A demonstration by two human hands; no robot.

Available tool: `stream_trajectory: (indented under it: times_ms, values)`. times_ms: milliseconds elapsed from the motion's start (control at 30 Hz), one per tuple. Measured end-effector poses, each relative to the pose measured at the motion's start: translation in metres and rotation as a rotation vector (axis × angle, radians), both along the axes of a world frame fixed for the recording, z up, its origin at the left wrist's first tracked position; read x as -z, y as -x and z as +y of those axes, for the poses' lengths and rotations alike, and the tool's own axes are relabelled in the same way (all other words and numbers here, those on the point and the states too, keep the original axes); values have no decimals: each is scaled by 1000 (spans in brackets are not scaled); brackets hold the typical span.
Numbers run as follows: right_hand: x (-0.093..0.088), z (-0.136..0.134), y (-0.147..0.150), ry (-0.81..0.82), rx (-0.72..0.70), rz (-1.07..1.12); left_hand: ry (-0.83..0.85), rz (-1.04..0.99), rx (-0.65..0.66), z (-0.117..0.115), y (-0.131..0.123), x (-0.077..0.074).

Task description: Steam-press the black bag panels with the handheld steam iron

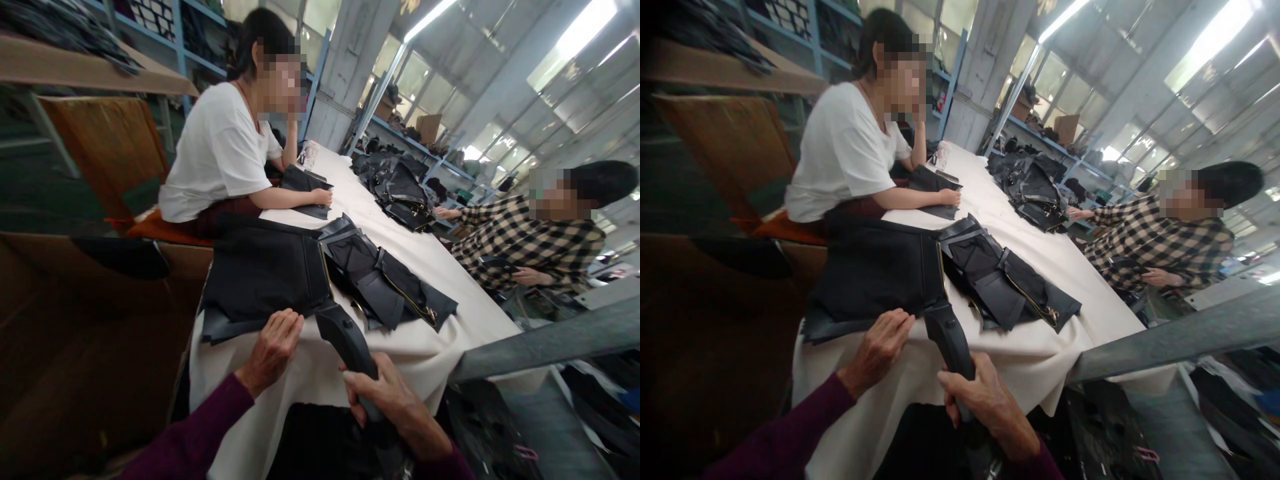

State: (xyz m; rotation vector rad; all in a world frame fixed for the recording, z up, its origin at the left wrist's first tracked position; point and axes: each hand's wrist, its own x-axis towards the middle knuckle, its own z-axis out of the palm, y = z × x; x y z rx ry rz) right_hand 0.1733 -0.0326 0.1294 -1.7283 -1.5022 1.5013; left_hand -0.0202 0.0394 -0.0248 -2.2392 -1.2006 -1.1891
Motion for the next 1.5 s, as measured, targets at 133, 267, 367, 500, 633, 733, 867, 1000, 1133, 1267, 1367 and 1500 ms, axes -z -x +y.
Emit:
stream_trajectory:
  times_ms: [133,267,367,500,633,733,867,1000,1133,1267,1367,1500]
  values:
    - [14,29,23,-4,-66,-39,-24,-39,9,1,3,1]
    - [26,56,38,-48,-132,-27,-33,-69,4,2,5,-2]
    - [21,61,37,-70,-97,-16,-40,-87,1,2,6,-4]
    - [11,46,28,-66,-127,-37,-38,-112,-2,3,7,-2]
    - [24,41,26,9,-106,-54,-31,-111,-9,5,7,4]
    - [37,55,31,1,-124,-67,-29,-118,-12,6,7,6]
    - [37,75,35,-54,-120,-25,-31,-132,-21,5,6,3]
    - [21,66,19,-94,-29,-15,-14,-140,-2,4,5,1]
    - [9,37,-6,-137,88,37,18,-138,9,1,4,0]
    - [7,12,-27,-149,123,52,177,-77,18,-6,6,-18]
    - [10,-2,-38,-110,88,55,267,-20,-12,-10,9,-42]
    - [19,-12,-45,-92,54,71,249,124,-228,-1,14,-63]
